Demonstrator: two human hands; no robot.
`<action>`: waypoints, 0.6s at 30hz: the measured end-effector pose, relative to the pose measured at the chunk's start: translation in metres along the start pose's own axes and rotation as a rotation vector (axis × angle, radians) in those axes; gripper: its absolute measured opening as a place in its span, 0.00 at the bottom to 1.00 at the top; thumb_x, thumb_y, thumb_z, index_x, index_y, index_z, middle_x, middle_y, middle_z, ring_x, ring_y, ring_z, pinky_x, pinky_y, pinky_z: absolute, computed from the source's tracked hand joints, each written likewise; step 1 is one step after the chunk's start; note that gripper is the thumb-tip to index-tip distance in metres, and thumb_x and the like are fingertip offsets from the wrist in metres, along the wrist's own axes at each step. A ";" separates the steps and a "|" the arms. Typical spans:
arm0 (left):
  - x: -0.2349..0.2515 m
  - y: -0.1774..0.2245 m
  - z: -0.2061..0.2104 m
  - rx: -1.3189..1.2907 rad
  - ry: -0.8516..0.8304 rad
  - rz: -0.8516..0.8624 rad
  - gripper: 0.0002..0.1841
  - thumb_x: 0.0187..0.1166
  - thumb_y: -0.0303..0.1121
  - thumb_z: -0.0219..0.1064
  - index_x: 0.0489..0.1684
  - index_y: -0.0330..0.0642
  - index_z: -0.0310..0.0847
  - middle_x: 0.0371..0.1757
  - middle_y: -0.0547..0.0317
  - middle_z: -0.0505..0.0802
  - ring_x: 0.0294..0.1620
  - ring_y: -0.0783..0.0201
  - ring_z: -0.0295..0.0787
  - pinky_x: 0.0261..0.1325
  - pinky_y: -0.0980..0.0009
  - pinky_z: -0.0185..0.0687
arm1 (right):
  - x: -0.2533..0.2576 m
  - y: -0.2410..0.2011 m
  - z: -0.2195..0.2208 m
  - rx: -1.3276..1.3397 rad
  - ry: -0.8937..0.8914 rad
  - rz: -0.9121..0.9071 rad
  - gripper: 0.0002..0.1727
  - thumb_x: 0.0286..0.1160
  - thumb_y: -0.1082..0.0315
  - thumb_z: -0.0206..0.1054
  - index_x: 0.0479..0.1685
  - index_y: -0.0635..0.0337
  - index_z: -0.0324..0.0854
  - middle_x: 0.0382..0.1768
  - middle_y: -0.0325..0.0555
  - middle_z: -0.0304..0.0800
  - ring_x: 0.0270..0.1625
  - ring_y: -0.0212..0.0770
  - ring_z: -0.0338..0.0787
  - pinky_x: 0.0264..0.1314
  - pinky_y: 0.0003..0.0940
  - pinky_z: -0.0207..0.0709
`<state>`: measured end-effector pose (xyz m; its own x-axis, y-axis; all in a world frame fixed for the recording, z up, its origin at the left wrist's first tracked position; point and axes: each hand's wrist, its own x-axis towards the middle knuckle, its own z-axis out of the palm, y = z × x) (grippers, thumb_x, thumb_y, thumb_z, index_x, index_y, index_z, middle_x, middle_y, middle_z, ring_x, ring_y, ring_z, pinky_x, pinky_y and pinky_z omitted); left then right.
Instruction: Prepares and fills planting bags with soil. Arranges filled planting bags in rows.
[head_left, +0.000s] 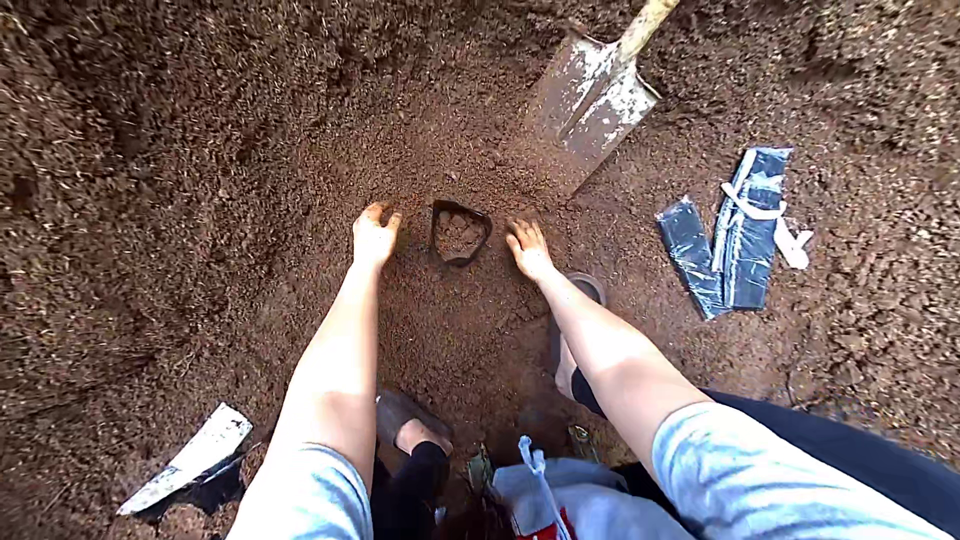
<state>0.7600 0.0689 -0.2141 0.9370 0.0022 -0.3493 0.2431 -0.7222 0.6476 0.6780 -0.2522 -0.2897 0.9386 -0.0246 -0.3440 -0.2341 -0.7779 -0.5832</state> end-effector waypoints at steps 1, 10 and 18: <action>0.010 -0.015 0.008 0.069 -0.049 0.019 0.28 0.91 0.50 0.55 0.86 0.47 0.72 0.90 0.47 0.71 0.94 0.44 0.54 0.93 0.39 0.43 | 0.002 -0.001 0.016 0.004 0.064 -0.041 0.29 0.94 0.51 0.42 0.85 0.54 0.73 0.88 0.51 0.66 0.95 0.60 0.51 0.96 0.64 0.27; -0.114 -0.049 0.091 -0.235 -0.063 0.029 0.23 0.94 0.40 0.49 0.80 0.38 0.75 0.87 0.48 0.75 0.90 0.51 0.66 0.92 0.52 0.55 | -0.096 -0.099 0.141 0.571 0.119 0.342 0.25 0.92 0.57 0.51 0.80 0.59 0.76 0.82 0.64 0.70 0.84 0.62 0.69 0.86 0.59 0.63; -0.175 -0.003 0.130 -0.522 0.293 -0.207 0.24 0.95 0.41 0.48 0.79 0.33 0.74 0.80 0.37 0.79 0.85 0.46 0.70 0.90 0.50 0.57 | -0.116 -0.137 0.099 1.342 -0.233 0.561 0.47 0.81 0.40 0.64 0.95 0.49 0.49 0.91 0.51 0.60 0.89 0.49 0.64 0.88 0.55 0.63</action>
<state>0.5629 -0.0197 -0.2428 0.8690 0.3488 -0.3510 0.4480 -0.2536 0.8573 0.5766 -0.0807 -0.2427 0.6169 0.0812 -0.7828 -0.7221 0.4540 -0.5220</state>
